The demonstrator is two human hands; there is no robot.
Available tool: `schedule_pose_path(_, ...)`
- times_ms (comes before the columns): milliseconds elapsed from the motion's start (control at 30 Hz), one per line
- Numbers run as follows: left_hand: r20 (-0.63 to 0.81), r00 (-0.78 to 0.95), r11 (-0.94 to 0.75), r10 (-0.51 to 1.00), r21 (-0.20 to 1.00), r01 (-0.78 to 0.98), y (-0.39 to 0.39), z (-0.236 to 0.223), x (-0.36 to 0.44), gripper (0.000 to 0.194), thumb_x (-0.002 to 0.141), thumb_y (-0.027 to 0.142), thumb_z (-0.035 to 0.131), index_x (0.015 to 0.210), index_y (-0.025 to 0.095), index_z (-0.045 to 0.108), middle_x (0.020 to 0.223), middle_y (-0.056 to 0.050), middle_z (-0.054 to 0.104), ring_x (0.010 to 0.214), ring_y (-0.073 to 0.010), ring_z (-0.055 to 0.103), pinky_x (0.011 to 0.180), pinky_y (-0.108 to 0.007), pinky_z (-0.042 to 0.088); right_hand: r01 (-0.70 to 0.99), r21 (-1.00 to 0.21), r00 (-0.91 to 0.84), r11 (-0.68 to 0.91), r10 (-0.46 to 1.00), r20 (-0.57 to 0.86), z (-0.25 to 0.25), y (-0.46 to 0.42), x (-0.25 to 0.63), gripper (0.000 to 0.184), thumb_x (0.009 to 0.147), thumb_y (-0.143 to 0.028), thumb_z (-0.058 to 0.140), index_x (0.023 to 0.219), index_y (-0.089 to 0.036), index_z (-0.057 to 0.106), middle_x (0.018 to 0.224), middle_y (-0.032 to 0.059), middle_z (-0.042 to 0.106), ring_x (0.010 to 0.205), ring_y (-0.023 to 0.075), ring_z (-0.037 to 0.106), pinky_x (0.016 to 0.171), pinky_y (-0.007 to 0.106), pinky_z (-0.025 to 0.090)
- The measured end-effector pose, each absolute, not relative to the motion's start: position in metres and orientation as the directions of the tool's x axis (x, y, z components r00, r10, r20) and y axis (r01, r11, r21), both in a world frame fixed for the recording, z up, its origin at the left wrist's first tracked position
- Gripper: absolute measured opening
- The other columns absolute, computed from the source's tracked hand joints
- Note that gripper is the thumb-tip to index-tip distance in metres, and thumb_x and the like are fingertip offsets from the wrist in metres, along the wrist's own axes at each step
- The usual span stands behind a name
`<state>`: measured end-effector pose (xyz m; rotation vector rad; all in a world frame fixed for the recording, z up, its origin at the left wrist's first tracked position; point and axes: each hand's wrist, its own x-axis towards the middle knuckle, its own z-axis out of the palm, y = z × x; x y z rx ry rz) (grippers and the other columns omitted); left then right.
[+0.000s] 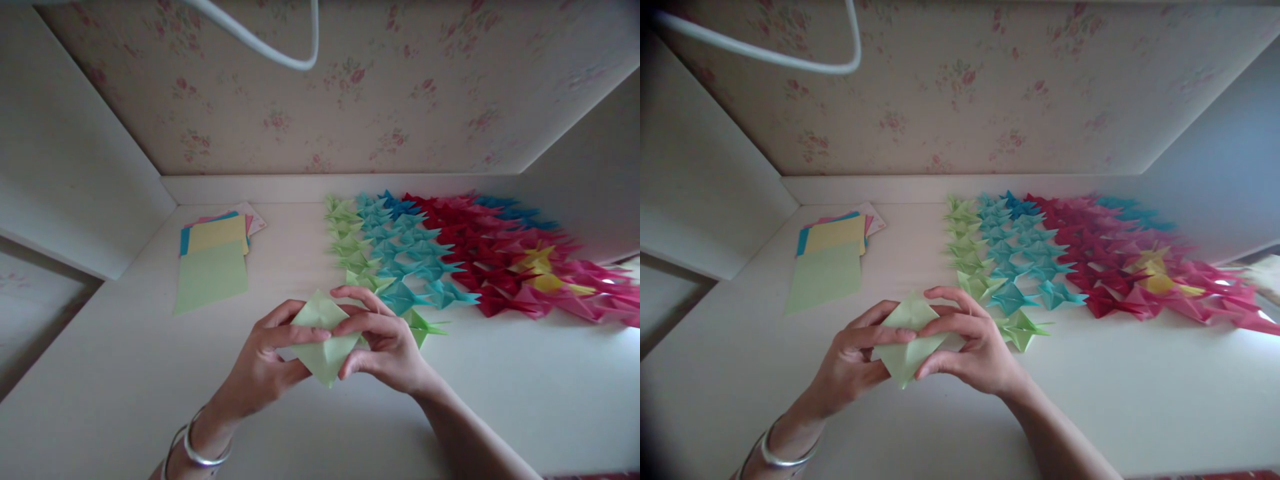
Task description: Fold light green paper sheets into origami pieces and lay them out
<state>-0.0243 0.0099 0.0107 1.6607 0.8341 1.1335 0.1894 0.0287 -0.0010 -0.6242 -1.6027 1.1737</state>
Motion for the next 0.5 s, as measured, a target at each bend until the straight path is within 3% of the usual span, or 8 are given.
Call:
schedule_pose_path(133,0.321,0.321,-0.352,0.891,0.935,0.040,0.0110,0.0094,-0.0261,0.034,0.079,0.018,0.081,0.107,0.037,0.079,0.109,-0.005,0.066,0.095,-0.0193,0.068,0.075,-0.025,0.055,-0.126,-0.899,-0.362,0.420,0.824,0.436,-0.0003,0.0296,0.1905,0.043,0.063,-0.032,0.092,0.104,-0.030,0.080,0.130,0.0093,0.065,0.112,0.0283,0.069,0.097,0.039,0.057)
schedule_pose_path(333,0.325,0.296,-0.363,0.898,0.929,0.080,0.0114,0.0103,-0.0278,0.024,0.080,0.021,0.081,0.101,0.034,0.081,0.105,-0.006,0.070,0.090,-0.0190,0.069,0.071,-0.024,0.055,-0.077,-0.894,-0.349,0.441,0.828,0.439,0.0036,0.0306,0.1911,0.026,0.075,-0.022,0.086,0.100,-0.032,0.081,0.120,0.0054,0.075,0.100,0.0233,0.076,0.086,0.030,0.061)
schedule_pose_path(500,0.280,0.234,-0.322,0.931,0.933,0.163,0.0102,0.0134,-0.0250,0.017,0.080,0.023,0.081,0.095,0.030,0.083,0.101,-0.004,0.071,0.089,-0.0184,0.069,0.072,-0.023,0.054,-0.001,-0.915,-0.337,0.404,0.861,0.381,0.0056,0.0298,0.1902,0.015,0.082,-0.026,0.080,0.096,-0.030,0.082,0.114,0.0046,0.078,0.095,0.0246,0.077,0.081,0.031,0.063)
